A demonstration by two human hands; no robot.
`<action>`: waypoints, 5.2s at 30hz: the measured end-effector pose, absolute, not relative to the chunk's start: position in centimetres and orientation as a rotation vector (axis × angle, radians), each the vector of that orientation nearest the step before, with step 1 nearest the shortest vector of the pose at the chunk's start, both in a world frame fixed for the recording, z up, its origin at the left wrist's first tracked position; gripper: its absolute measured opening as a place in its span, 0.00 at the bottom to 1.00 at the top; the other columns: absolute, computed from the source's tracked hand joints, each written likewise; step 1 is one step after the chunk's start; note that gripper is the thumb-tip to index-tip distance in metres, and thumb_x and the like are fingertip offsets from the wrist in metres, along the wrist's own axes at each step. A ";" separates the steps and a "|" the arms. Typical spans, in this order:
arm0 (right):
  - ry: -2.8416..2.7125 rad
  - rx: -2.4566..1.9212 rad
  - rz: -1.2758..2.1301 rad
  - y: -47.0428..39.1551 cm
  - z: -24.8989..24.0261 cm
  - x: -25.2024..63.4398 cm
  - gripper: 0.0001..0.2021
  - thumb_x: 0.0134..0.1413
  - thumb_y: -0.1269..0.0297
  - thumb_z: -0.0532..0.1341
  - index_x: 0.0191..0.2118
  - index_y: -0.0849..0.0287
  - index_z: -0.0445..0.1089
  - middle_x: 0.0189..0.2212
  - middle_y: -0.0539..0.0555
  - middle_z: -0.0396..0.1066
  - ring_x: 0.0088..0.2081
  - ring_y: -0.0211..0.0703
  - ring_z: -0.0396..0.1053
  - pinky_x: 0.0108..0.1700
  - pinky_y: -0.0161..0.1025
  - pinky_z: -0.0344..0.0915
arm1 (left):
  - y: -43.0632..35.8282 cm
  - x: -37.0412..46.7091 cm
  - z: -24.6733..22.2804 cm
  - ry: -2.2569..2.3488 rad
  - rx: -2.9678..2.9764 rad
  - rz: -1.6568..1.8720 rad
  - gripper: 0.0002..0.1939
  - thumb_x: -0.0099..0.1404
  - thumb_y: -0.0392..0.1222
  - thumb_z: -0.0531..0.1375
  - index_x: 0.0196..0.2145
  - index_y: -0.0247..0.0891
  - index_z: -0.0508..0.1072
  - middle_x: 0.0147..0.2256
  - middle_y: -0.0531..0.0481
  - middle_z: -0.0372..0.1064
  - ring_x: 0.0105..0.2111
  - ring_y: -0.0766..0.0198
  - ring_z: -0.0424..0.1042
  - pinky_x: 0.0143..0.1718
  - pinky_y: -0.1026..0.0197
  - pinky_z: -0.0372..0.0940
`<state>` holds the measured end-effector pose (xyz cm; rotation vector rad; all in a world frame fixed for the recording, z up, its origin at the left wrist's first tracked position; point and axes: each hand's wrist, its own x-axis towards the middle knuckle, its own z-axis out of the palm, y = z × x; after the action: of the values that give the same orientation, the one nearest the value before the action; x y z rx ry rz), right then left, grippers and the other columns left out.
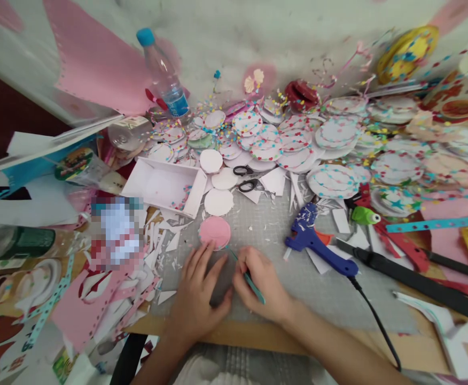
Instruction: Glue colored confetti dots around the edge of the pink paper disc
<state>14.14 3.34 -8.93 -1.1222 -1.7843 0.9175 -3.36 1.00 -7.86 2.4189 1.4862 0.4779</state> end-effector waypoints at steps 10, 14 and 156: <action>-1.840 -1.092 0.910 3.2 -9.4 14.2 0.15 0.52 0.82 0.51 0.31 0.53 0.46 0.25 0.45 0.51 0.26 0.37 0.52 0.28 0.35 0.51 | 0.9 -3.5 -7.9 1.459 2.403 0.557 0.22 0.58 0.42 0.59 0.51 0.35 0.69 0.60 0.37 0.59 0.61 0.47 0.56 0.62 0.40 0.51; -1.860 -1.081 0.899 3.1 -9.5 14.2 0.16 0.51 0.82 0.52 0.31 0.53 0.45 0.24 0.45 0.50 0.26 0.38 0.51 0.28 0.36 0.50 | 0.8 -3.5 -8.0 1.461 2.393 0.568 0.20 0.58 0.42 0.59 0.49 0.34 0.69 0.60 0.37 0.59 0.60 0.46 0.57 0.62 0.39 0.50; -1.492 -1.019 1.254 17.5 -1.5 8.5 0.20 0.41 0.57 0.67 0.27 0.52 0.52 0.26 0.51 0.75 0.31 0.46 0.74 0.35 0.42 0.66 | 11.7 -8.1 -4.1 1.883 2.024 1.362 0.05 0.62 0.36 0.59 0.29 0.39 0.74 0.29 0.50 0.75 0.33 0.58 0.72 0.48 0.51 0.60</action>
<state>8.48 17.51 -1.49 -1.0187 -1.4916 1.2544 -8.10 11.71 -4.11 2.0237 1.8825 1.3622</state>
